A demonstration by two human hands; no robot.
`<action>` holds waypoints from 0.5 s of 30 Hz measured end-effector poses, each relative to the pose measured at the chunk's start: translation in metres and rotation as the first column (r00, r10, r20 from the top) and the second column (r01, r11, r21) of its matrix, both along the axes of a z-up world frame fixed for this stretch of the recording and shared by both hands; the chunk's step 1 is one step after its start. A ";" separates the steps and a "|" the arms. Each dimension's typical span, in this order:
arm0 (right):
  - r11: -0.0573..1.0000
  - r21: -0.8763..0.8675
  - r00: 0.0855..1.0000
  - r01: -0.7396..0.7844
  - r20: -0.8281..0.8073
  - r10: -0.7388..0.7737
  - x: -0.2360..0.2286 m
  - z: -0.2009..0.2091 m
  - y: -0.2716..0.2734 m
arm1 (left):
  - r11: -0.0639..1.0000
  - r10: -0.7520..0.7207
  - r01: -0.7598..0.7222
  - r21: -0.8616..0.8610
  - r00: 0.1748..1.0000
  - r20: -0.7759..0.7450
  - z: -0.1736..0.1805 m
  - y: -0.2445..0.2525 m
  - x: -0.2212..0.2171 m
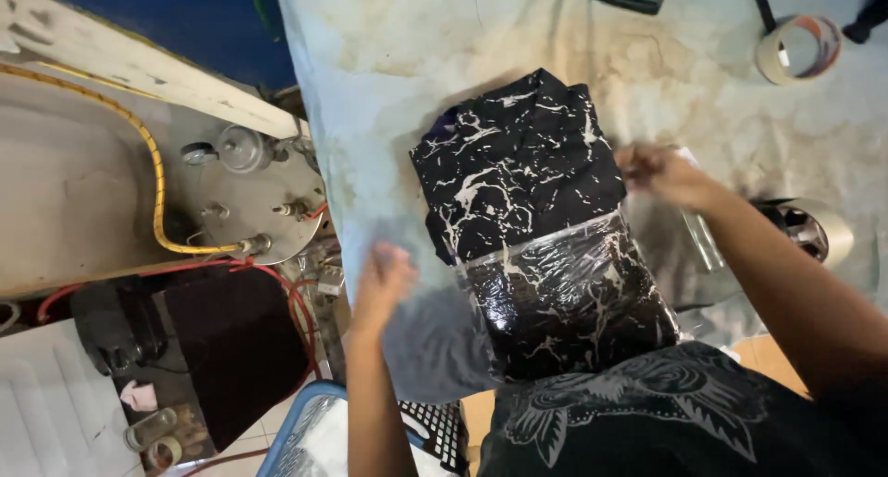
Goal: The person retrieves a clear plastic bag from a blue basket and places a folded black and white patterned garment into it. They then seal the bag using a handheld heat sealer and apply clear tape to secure the package.
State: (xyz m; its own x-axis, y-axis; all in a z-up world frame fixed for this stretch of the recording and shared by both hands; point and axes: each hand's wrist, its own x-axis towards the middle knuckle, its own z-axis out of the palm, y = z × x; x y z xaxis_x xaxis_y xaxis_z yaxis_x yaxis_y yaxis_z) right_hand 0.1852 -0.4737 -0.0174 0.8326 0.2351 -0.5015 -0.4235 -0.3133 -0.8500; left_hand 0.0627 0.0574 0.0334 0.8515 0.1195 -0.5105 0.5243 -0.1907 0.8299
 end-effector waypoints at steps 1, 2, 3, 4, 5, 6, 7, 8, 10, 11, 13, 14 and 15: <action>0.996 0.054 0.996 0.069 -0.054 -0.066 0.014 0.003 0.004 | 0.924 -0.313 0.306 0.231 0.950 -0.004 0.002 -0.015 -0.017; 0.982 0.115 0.984 0.152 -0.114 -0.139 0.029 0.005 0.012 | 0.704 -0.589 0.559 0.438 0.804 -0.080 0.001 -0.030 -0.023; 0.963 0.165 0.967 0.213 -0.176 -0.183 0.041 0.008 0.022 | 0.848 -0.465 0.489 0.205 0.872 -0.154 -0.002 -0.049 -0.035; 0.939 0.207 0.946 0.273 -0.232 -0.224 0.051 0.011 0.036 | 0.935 -0.349 0.354 -0.027 0.901 -0.258 -0.005 -0.075 -0.049; 0.932 0.214 0.935 0.292 -0.267 -0.232 0.057 0.014 0.053 | 0.966 -0.225 0.213 -0.147 0.972 -0.074 -0.011 -0.098 -0.049; 0.939 0.203 0.936 0.278 -0.276 -0.217 0.062 0.021 0.065 | 0.952 -0.069 0.094 -0.290 0.993 0.098 -0.017 -0.118 -0.044; 0.956 0.187 0.948 0.225 -0.270 -0.171 0.066 0.029 0.075 | 0.896 0.112 0.006 -0.444 0.964 0.239 -0.021 -0.127 -0.039; 0.970 0.170 0.955 0.174 -0.271 -0.124 0.065 0.038 0.078 | 0.946 0.124 -0.043 -0.321 0.964 0.236 -0.023 -0.128 -0.034; 0.990 0.079 0.958 0.117 -0.273 -0.092 0.054 0.051 0.077 | 0.989 0.148 -0.138 -0.058 0.961 0.233 -0.024 -0.133 -0.012; 0.994 0.003 0.956 0.113 -0.272 -0.108 0.047 0.054 0.072 | 0.987 0.149 -0.134 -0.087 0.970 0.194 -0.020 -0.131 -0.001; 0.986 -0.042 0.957 0.161 -0.237 -0.166 0.028 0.050 0.054 | 0.990 0.131 -0.125 -0.061 0.985 0.114 -0.006 -0.127 0.033; 0.977 -0.009 0.955 0.213 -0.209 -0.210 0.012 0.042 0.044 | 0.993 0.115 -0.115 -0.003 0.991 0.066 0.004 -0.130 0.053; 0.965 0.025 0.950 0.262 -0.182 -0.253 -0.007 0.034 0.034 | 0.998 0.019 -0.025 0.049 0.992 0.121 0.014 -0.135 0.073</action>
State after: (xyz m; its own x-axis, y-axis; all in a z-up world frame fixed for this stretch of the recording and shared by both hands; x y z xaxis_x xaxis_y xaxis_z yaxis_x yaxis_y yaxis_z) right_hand 0.1784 -0.4396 0.0165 0.7681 0.0518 -0.6382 -0.6279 -0.1340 -0.7667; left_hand 0.1360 -0.0778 0.0476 0.9035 0.1622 -0.3968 0.4253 -0.2237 0.8770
